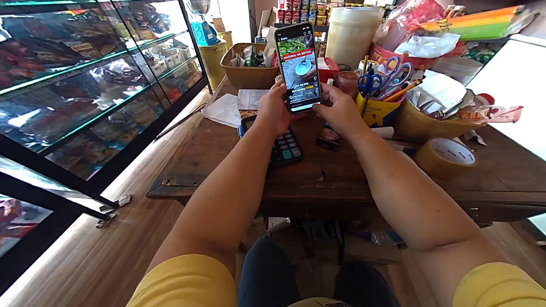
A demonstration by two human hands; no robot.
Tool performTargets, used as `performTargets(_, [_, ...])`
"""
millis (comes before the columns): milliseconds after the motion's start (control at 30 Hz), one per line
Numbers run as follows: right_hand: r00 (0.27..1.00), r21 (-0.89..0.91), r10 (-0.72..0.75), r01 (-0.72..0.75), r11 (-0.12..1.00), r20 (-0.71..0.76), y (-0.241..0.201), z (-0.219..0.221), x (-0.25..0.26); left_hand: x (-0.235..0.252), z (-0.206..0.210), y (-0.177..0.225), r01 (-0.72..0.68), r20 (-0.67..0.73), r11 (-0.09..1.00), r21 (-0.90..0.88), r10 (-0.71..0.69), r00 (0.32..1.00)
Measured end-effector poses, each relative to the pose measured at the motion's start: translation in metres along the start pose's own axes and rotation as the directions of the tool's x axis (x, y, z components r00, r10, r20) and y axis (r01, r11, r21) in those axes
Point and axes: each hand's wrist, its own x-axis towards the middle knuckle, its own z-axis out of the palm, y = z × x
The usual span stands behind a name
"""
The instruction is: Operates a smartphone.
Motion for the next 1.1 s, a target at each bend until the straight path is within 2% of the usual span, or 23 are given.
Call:
performTargets(200, [0.999,-0.077,0.034,-0.037,0.996,-0.039,0.003,0.003,0.002,0.004,-0.001,-0.005,-0.017,0.029,0.998,0.064,0.016,0.999])
performTargets(367, [0.995,-0.016,0.089,-0.09,0.996,-0.032,-0.006,0.004,-0.004,-0.005,0.003,-0.001,-0.027,0.003,0.996,0.084,0.027,1.0])
performTargets(500, [0.996,-0.04,0.093,-0.093,0.995,0.0,-0.021,0.003,-0.017,-0.011,0.004,0.003,-0.035,-0.008,0.998,0.049,0.035,0.999])
performTargets(667, [0.996,0.171,0.077,-0.086,0.982,0.054,-0.021,0.008,-0.02,-0.015,-0.004,0.011,-0.032,0.16,0.999,0.033,0.027,0.987])
performTargets(767, [0.99,0.296,0.117,-0.135,0.946,0.078,-0.027,0.011,-0.021,-0.019,-0.006,0.015,0.023,0.194,1.0,-0.021,-0.019,0.981])
performTargets(833, [0.989,0.309,0.094,-0.125,0.943,0.114,-0.041,0.013,-0.012,-0.02,-0.01,0.028,0.044,0.184,0.999,-0.023,-0.039,0.982])
performTargets(900, [0.978,0.277,0.06,-0.115,0.954,0.201,-0.061,0.013,-0.002,-0.03,-0.013,0.05,0.073,0.102,0.997,-0.028,-0.069,0.992])
performTargets(1000, [0.915,0.197,0.023,-0.111,0.974,0.402,-0.105,0.019,0.013,-0.061,-0.023,0.106,0.112,-0.07,0.99,-0.08,-0.118,0.991])
performTargets(1100, [0.854,0.135,-0.08,0.011,0.991,0.515,-0.143,0.032,0.01,-0.109,-0.043,0.173,0.072,-0.225,0.995,-0.063,-0.084,0.971])
